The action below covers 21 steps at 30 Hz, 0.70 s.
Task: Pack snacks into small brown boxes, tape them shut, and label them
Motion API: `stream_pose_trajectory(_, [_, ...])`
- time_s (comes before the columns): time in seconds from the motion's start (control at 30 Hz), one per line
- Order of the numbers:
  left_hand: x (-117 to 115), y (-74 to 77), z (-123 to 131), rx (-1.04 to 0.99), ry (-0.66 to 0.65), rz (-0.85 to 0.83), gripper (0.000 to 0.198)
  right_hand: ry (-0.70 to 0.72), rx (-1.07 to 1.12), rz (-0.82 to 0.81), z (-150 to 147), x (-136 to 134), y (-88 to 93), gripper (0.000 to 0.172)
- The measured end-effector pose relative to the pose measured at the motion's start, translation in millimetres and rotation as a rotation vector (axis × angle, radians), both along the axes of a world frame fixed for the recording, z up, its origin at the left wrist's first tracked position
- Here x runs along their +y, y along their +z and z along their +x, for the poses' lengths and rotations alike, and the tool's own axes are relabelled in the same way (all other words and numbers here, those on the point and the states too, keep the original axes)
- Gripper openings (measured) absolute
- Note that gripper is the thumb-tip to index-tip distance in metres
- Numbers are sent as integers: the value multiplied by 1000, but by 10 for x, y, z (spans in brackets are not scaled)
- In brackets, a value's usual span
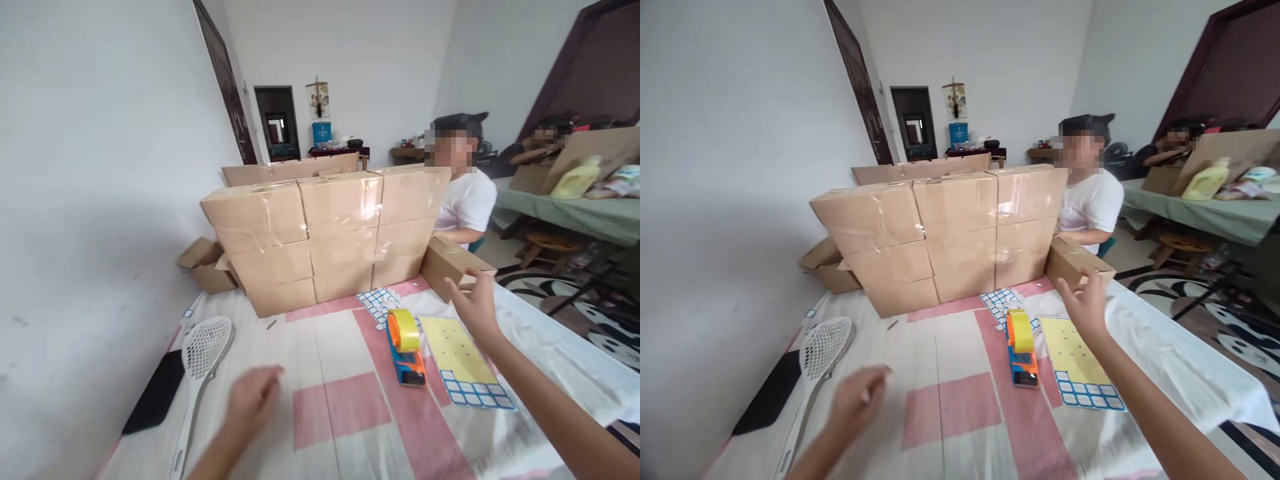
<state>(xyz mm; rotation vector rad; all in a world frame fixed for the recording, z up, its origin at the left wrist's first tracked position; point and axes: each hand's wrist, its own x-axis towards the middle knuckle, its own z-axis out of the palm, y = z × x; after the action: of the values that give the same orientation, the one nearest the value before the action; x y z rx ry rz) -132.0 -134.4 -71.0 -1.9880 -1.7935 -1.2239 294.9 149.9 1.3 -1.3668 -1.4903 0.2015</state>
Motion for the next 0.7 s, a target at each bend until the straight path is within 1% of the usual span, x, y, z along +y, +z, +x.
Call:
stream_pose_trajectory(0.03, [1, 180, -467, -72, 251, -67, 17, 123, 15, 16, -313, -176, 102, 72])
stream_pose_trajectory(0.07, [53, 360, -888, -131, 478, -131, 23, 276, 7, 42, -690, -363, 200, 58])
stream_pose_trajectory(0.1, [149, 527, -1257, -169, 643, -163, 28, 448, -19, 56, -1121, -549, 283, 44])
stream_pose_trajectory(0.13, [275, 667, -1576, -175, 722, -159, 34, 621, -53, 47, -1592, -728, 341, 33])
stream_pose_trajectory(0.17, [417, 773, -1847, -167, 765, -164, 37, 793, -78, 15, -2088, -890, 366, 29])
stream_pose_trajectory(0.2, [562, 841, -2077, -154, 794, -180, 40, 949, -95, -32, -2592, -1031, 354, 27])
stream_pose_trajectory(0.27, [820, 880, -2438, -107, 804, -211, 48, 1163, -156, -98, -3570, -1232, 235, 31])
stream_pose_trajectory(0.3, [924, 867, -2579, -74, 787, -229, 52, 1228, -216, -117, -4020, -1287, 144, 39])
stream_pose_trajectory(0.33, [1010, 841, -2700, -38, 757, -248, 56, 1248, -295, -137, -4434, -1312, 44, 48])
stream_pose_trajectory(0.4, [1143, 784, -2893, 36, 683, -293, 62, 1179, -421, -274, -5132, -1284, -140, 63])
stream_pose_trajectory(0.47, [1245, 748, -3047, 98, 619, -345, 66, 1074, -468, -383, -5655, -1188, -271, 71])
stream_pose_trajectory(0.5, [1295, 741, -3117, 122, 597, -373, 68, 1018, -471, -423, -5856, -1127, -315, 72])
stream_pose_trajectory(0.57, [1403, 750, -3253, 150, 570, -438, 65, 915, -468, -475, -6162, -997, -367, 69])
stream_pose_trajectory(0.63, [1528, 774, -3379, 154, 554, -507, 54, 838, -467, -506, -6366, -865, -382, 63])
stream_pose_trajectory(0.7, [1657, 792, -3474, 136, 544, -555, 43, 830, -464, -489, -6497, -738, -368, 55])
